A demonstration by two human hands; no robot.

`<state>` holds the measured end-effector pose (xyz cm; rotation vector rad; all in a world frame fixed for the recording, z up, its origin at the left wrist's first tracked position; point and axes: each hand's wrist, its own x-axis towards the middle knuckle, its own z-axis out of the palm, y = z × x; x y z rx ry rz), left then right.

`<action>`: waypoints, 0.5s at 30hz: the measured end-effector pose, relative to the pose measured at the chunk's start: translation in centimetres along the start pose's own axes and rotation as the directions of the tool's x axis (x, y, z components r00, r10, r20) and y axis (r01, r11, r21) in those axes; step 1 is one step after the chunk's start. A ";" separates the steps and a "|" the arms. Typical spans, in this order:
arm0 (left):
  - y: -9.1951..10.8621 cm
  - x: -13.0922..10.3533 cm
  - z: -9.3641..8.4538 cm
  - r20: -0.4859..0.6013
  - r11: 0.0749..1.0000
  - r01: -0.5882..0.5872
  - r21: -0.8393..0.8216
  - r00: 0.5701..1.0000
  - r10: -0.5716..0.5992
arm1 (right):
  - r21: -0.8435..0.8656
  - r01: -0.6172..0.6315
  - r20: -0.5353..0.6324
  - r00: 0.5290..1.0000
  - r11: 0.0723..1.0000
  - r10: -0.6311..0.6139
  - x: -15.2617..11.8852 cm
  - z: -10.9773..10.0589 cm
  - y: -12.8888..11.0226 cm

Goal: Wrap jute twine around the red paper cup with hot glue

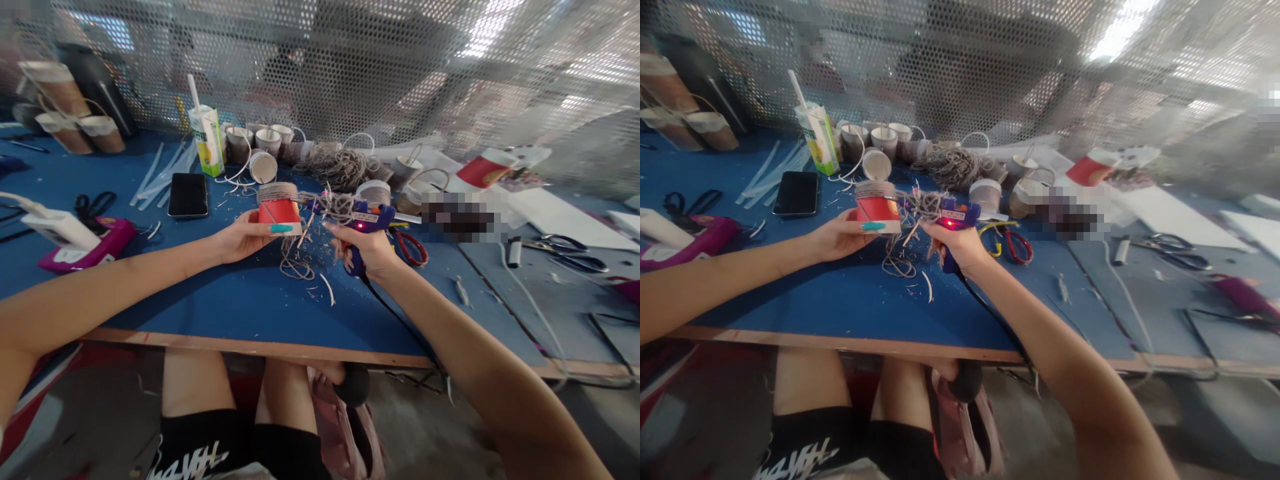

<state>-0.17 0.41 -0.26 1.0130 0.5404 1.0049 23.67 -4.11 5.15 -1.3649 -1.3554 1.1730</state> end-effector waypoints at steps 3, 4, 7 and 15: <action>-0.2 0.1 -0.5 -0.021 1.000 -0.005 -0.015 1.000 0.005 | -0.006 0.004 0.005 1.000 1.000 -0.004 0.1 -0.1 0.1; -0.3 0.2 -0.6 -0.014 1.000 -0.011 -0.020 1.000 0.010 | -0.008 0.005 0.007 1.000 1.000 -0.004 0.1 -0.1 0.1; -0.5 0.3 -0.8 0.008 0.999 -0.033 -0.012 0.999 0.033 | -0.010 0.005 0.003 1.000 1.000 -0.005 0.2 0.0 0.2; 0.3 0.0 0.1 0.006 1.000 -0.003 0.022 1.000 0.003 | -0.014 0.025 0.002 1.000 1.000 -0.025 0.2 0.0 0.2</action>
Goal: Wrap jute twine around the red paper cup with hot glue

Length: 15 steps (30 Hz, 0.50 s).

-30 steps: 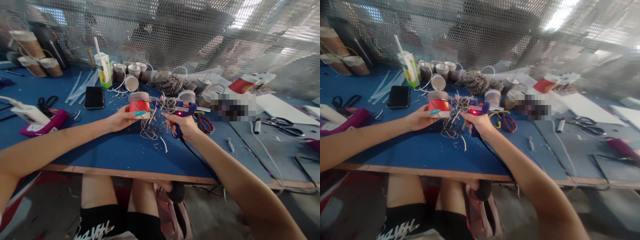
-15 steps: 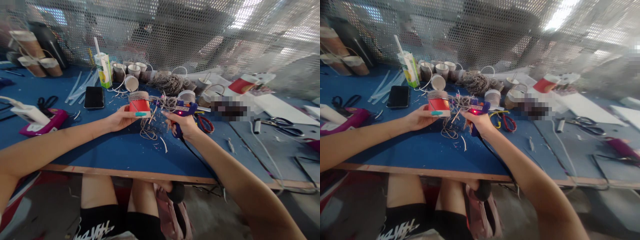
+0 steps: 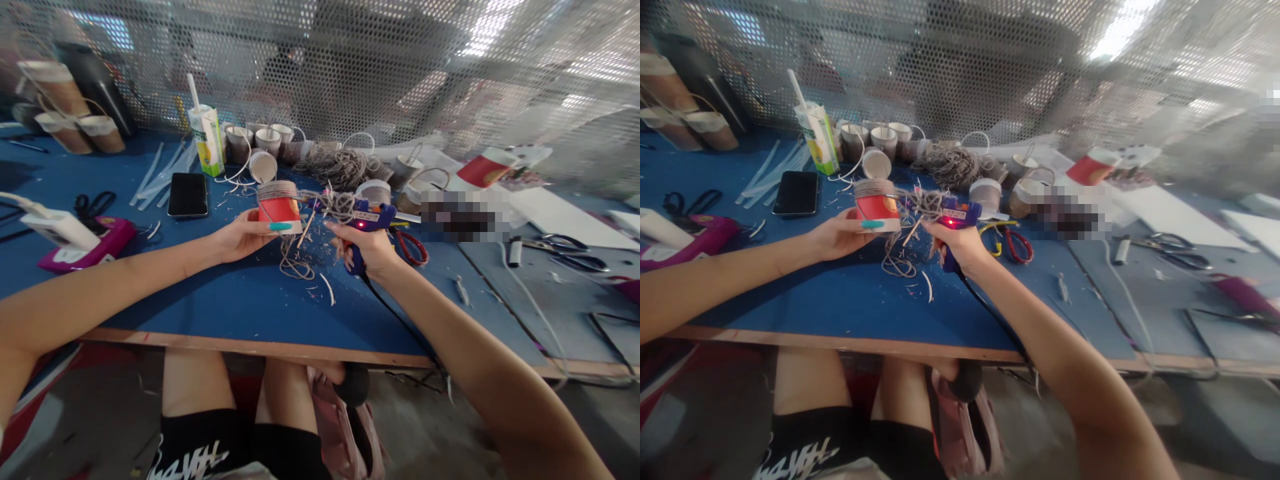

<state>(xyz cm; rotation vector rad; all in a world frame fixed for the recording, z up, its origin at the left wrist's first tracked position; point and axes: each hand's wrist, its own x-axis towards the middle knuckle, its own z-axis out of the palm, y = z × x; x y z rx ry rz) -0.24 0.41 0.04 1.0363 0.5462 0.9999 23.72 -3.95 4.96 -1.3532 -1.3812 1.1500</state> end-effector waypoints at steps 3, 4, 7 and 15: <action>0.0 0.0 -0.1 -0.004 1.000 -0.006 -0.012 1.000 0.006 | 0.008 -0.007 0.001 1.000 1.000 0.007 0.1 0.0 0.0; -0.1 0.0 -0.2 -0.011 1.000 -0.011 -0.020 1.000 0.011 | 0.007 -0.011 -0.002 1.000 1.000 0.011 0.1 0.0 0.0; -0.4 0.2 -0.4 -0.030 0.999 -0.019 -0.045 0.999 0.017 | 0.002 -0.025 -0.009 1.000 1.000 0.025 0.1 -0.1 0.0; -0.4 0.3 -0.8 -0.012 0.999 -0.001 -0.048 1.000 0.000 | 0.018 -0.013 0.007 1.000 1.000 0.013 0.1 -0.1 0.1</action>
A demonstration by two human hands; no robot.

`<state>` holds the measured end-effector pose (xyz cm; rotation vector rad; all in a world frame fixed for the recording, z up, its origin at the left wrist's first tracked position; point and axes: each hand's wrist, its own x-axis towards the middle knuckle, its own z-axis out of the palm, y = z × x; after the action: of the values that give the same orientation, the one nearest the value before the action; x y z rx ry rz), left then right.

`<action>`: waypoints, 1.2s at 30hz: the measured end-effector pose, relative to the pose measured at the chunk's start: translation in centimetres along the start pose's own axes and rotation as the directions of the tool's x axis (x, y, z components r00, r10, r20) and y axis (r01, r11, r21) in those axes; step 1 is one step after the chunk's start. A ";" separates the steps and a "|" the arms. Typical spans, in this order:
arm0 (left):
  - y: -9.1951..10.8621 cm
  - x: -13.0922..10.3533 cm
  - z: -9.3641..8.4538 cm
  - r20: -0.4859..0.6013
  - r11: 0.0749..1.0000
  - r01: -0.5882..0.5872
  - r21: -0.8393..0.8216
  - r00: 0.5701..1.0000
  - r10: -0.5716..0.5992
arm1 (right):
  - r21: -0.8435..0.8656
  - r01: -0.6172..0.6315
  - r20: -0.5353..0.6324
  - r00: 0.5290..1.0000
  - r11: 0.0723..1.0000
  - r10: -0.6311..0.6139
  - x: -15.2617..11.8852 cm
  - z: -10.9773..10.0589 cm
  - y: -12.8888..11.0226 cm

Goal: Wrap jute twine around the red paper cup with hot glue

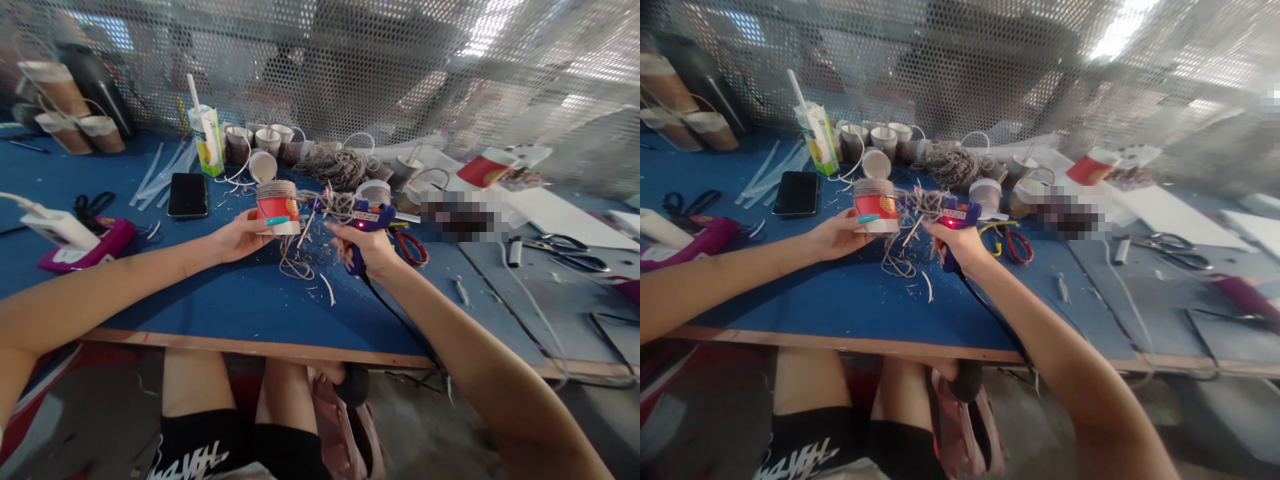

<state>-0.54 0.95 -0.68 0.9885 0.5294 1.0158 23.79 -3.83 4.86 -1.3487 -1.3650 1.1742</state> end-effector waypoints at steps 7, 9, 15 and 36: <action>0.3 -0.1 0.2 -0.048 0.999 0.038 -0.017 0.998 -0.039 | 0.015 0.044 0.021 0.999 0.999 -0.044 -0.2 0.1 -0.1; 0.3 -0.1 0.2 -0.053 0.999 0.035 -0.014 0.998 -0.036 | 0.015 0.048 0.024 0.999 0.999 -0.049 -0.2 0.1 -0.2; 0.6 -0.3 0.6 -0.046 0.995 0.057 -0.076 0.997 -0.061 | 0.020 0.032 0.008 0.999 0.999 -0.032 -0.1 0.1 -0.1; 0.5 -0.1 0.4 0.001 0.997 0.045 -0.063 0.999 -0.045 | 0.030 0.000 0.008 1.000 1.000 0.000 0.2 0.1 0.4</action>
<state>-0.54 0.79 -0.04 0.9171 0.5149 0.9869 23.79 -3.69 4.50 -1.3243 -1.3479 1.1962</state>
